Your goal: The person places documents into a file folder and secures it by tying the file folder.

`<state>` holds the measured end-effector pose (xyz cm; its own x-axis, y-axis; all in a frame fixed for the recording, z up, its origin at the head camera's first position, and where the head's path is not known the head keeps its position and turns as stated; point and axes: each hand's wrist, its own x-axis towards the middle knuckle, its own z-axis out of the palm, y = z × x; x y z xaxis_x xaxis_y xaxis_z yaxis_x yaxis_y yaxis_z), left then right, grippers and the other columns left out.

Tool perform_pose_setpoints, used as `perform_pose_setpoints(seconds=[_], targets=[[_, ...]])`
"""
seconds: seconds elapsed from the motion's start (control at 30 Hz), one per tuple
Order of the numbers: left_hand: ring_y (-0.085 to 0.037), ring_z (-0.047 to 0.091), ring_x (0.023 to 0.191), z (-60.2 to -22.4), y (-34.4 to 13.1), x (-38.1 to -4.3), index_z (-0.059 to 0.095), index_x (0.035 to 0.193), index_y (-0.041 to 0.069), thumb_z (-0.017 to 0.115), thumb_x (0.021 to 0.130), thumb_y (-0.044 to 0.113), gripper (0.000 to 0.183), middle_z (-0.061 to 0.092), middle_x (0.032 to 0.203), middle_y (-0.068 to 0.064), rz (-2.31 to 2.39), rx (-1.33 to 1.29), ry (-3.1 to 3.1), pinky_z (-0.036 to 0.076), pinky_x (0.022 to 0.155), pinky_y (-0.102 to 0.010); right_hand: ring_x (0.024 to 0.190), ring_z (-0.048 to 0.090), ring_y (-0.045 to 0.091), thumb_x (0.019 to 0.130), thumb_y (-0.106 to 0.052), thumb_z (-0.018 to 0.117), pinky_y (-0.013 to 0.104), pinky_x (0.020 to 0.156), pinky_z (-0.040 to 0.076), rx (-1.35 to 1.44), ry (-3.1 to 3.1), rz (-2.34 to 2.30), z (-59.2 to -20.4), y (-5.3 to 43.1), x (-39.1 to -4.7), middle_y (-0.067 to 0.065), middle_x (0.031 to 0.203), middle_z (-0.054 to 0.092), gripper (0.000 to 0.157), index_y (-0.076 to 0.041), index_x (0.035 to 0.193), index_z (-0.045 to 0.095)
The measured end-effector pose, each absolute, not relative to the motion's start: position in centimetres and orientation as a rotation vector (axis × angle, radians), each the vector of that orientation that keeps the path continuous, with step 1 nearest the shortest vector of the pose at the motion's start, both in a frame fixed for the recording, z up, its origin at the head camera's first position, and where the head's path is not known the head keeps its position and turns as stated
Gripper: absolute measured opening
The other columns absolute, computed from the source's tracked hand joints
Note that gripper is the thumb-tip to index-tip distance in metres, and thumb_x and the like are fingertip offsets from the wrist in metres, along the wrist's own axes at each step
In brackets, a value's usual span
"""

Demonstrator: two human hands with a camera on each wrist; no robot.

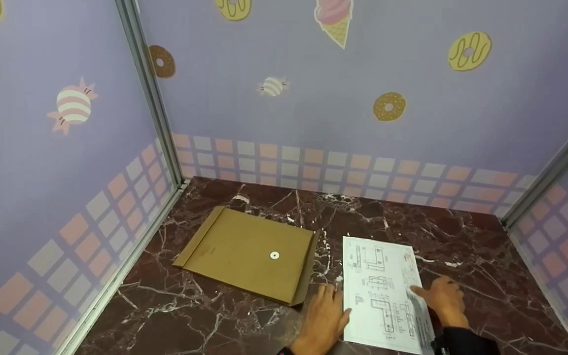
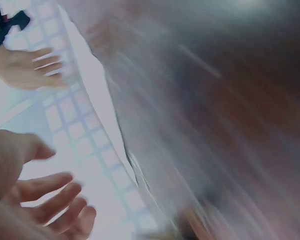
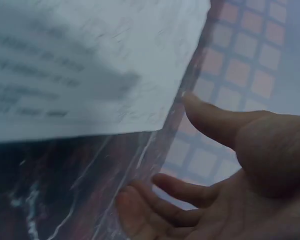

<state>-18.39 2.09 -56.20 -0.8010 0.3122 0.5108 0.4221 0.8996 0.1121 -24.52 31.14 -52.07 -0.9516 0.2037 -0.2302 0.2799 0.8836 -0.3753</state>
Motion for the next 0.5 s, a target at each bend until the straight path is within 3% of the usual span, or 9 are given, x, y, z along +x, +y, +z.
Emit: perform_pose_setpoints(seconds=[0.1,0.23,0.37,0.5], targets=[[-0.022,0.057,0.102,-56.6,3.7,-19.2,0.07,0.108,0.002,0.072,0.082,0.053,0.057,0.063,0.109,-0.01,-0.3,-0.432,-2.679,0.054,0.075,-0.027,0.109,0.045,0.065,0.086,-0.047,0.071,0.064,0.091,0.044,0.38,2.76,-0.549,-52.8,31.3,-24.5,0.055,0.115,0.039,0.103,0.034,0.126,0.022],[-0.027,0.059,0.113,-57.2,5.2,-20.0,0.069,0.116,-0.002,0.075,0.074,0.058,0.073,0.064,0.123,-0.014,-0.268,-0.324,-2.842,0.057,0.075,-0.029,0.101,0.057,0.054,0.085,-0.032,0.076,0.057,0.087,0.049,0.335,2.724,-0.58,-53.3,31.0,-24.8,0.045,0.109,0.051,0.086,0.032,0.123,0.033],[-0.026,0.063,0.106,-57.5,6.0,-20.3,0.074,0.098,0.001,0.083,0.068,0.048,0.057,0.065,0.123,-0.014,-0.331,-0.31,-2.859,0.058,0.071,-0.029,0.084,0.062,0.04,0.082,-0.018,0.078,0.05,0.078,0.052,0.281,2.765,-0.653,-53.4,31.0,-24.9,0.033,0.095,0.061,0.055,0.024,0.106,0.052],[-0.022,0.067,0.093,-57.2,6.3,-20.5,0.075,0.073,0.01,0.087,0.068,0.041,0.034,0.07,0.115,-0.012,-0.334,-0.352,-2.833,0.057,0.069,-0.027,0.079,0.061,0.036,0.082,-0.016,0.078,0.046,0.073,0.052,0.26,2.786,-0.658,-53.4,31.1,-24.8,0.033,0.091,0.062,0.048,0.022,0.101,0.055]])
